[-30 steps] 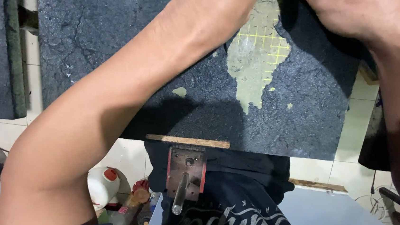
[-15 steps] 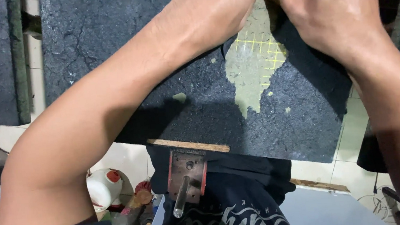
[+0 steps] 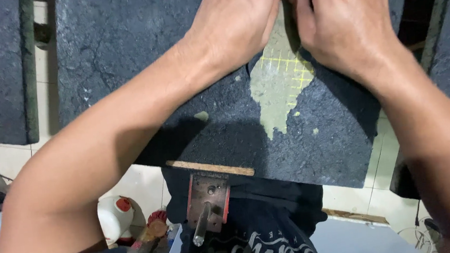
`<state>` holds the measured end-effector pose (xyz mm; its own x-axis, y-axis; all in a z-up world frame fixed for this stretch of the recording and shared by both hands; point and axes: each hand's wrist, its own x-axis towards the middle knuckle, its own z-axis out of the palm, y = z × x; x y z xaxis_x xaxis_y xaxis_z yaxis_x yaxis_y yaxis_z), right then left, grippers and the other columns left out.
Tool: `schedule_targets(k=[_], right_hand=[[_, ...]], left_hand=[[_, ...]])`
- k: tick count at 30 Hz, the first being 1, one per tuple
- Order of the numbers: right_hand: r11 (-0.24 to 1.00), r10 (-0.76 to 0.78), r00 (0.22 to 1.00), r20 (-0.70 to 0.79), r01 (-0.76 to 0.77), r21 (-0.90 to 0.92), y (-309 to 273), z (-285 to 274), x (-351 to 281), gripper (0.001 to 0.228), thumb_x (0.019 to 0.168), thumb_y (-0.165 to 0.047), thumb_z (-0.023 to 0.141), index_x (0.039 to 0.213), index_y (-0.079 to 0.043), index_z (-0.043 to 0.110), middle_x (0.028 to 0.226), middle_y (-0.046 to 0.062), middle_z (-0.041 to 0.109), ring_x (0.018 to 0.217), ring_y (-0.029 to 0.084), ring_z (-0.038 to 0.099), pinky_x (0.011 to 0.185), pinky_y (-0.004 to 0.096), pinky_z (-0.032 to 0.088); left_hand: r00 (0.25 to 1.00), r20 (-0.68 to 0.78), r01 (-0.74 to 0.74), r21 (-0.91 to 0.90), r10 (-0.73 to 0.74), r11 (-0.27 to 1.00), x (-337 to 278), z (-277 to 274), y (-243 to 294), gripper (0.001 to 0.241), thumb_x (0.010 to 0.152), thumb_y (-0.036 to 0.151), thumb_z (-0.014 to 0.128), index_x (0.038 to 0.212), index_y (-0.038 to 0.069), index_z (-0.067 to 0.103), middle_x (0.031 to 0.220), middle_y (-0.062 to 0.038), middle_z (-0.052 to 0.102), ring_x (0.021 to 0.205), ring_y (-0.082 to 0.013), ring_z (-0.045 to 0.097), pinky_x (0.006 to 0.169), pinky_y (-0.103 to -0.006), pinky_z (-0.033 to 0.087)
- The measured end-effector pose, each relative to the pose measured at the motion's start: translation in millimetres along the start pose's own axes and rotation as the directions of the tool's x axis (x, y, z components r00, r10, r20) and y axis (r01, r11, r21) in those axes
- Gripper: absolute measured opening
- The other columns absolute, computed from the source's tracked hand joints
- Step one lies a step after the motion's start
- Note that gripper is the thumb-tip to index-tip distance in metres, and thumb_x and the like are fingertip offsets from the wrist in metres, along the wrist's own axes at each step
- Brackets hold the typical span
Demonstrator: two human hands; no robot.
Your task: The person cleans a small mesh-like area on a dark surface by hand, using a white cloth to wipe away ink and picking off small debris.
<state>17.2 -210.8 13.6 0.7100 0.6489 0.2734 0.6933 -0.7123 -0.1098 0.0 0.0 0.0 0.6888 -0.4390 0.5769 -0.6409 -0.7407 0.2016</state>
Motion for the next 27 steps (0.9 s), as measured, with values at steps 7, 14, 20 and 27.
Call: schedule_targets(k=[7,14,20,27], right_hand=[[0.976,0.023,1.0,-0.004,-0.021,0.216,-2,-10,6,0.007,0.111,-0.007,0.061,0.106,-0.002,0.061,0.095,0.014,0.062,0.085,0.036,0.06,0.068,0.05,0.046],[0.87,0.15,0.988,0.046,-0.154,0.469,2,-19,12,0.01,0.108,-0.011,0.066,0.104,-0.004,0.071,0.092,0.007,0.066,0.074,0.02,0.057,0.068,0.037,0.045],[0.809,0.149,0.989,0.016,-0.131,0.573,3,-28,11,0.021,0.11,-0.009,0.059,0.119,0.0,0.076,0.102,0.011,0.071,0.089,0.022,0.064,0.075,0.034,0.046],[0.787,0.217,0.971,0.1,-0.235,0.571,3,-32,13,0.021,0.107,-0.015,0.059,0.115,-0.007,0.077,0.093,0.004,0.067,0.073,0.016,0.055,0.063,0.032,0.039]], left_hand=[[0.973,0.206,0.115,-0.065,-0.099,0.991,13,-18,2,0.007,0.104,0.009,0.052,0.098,0.005,0.053,0.085,-0.011,0.059,0.076,-0.0324,0.056,0.068,-0.0466,0.041],[0.922,0.331,0.281,-0.205,-0.203,0.938,21,-28,5,0.015,0.1,0.018,0.052,0.107,0.007,0.06,0.091,-0.008,0.067,0.084,-0.029,0.061,0.076,-0.0469,0.044],[0.868,0.415,0.394,-0.244,-0.271,0.886,26,-30,4,0.036,0.097,0.026,0.05,0.123,0.007,0.065,0.089,-0.003,0.067,0.091,-0.0282,0.063,0.084,-0.0486,0.045],[0.633,0.566,0.761,-0.333,-0.527,0.556,46,-57,5,0.036,0.092,0.023,0.046,0.118,0.015,0.07,0.077,0.006,0.065,0.064,-0.0098,0.055,0.061,-0.0306,0.042]])
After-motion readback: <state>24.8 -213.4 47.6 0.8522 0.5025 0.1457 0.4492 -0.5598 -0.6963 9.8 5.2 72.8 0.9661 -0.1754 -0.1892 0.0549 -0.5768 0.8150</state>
